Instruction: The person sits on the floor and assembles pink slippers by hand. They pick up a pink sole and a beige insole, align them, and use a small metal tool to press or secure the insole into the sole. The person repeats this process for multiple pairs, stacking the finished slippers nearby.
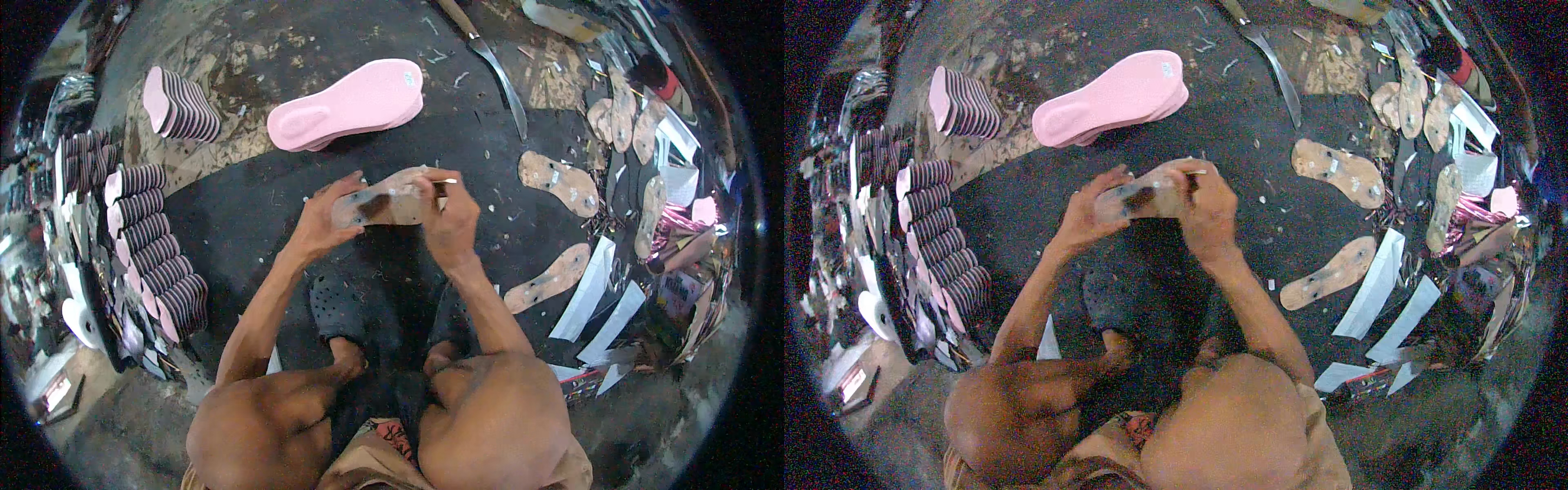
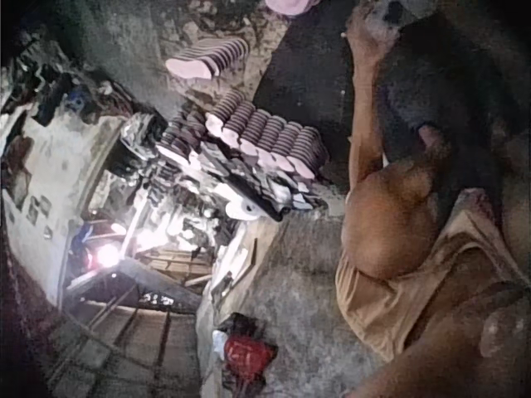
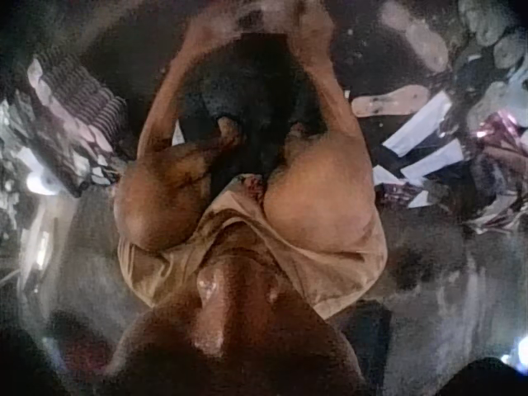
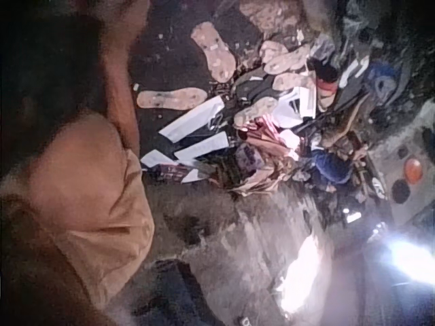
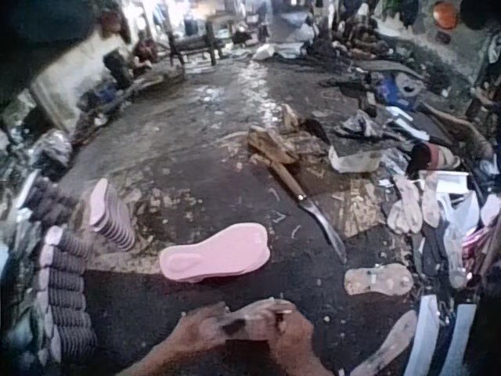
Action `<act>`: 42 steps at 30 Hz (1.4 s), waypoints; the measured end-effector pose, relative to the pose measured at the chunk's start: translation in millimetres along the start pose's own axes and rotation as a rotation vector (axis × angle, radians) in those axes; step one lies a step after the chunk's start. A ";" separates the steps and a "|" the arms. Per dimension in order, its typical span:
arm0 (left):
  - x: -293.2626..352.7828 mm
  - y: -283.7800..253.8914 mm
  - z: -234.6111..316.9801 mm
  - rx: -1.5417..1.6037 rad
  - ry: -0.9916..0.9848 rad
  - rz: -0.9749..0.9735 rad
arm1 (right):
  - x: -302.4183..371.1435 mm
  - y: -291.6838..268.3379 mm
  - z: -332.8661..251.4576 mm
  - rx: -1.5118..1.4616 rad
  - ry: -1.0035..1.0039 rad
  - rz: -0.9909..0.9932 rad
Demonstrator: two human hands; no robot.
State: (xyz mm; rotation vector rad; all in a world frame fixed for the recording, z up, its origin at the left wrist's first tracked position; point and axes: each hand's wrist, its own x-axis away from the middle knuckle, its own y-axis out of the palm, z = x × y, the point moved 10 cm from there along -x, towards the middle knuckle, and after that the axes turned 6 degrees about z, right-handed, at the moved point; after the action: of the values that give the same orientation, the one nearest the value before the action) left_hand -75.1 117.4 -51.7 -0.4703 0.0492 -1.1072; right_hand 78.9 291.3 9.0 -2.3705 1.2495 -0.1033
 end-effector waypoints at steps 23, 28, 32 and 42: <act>-62.4 -83.9 127.5 -0.532 0.349 0.287 | -26.0 -93.8 36.9 -0.124 0.142 0.272; 9.1 -15.3 60.0 -0.310 0.248 0.084 | -3.0 -91.7 88.8 -0.132 0.331 0.223; 5.4 9.8 22.2 -0.269 0.180 0.028 | 0.6 -50.4 96.7 -0.091 0.353 0.042; 3.5 11.7 12.4 -0.244 0.096 0.033 | -1.5 -42.4 79.8 0.075 0.260 0.031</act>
State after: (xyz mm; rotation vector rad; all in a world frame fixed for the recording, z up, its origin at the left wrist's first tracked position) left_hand -60.3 122.8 -44.4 -0.6316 0.2771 -1.0963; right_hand 132.0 341.6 -43.9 -2.3272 1.3729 -0.4536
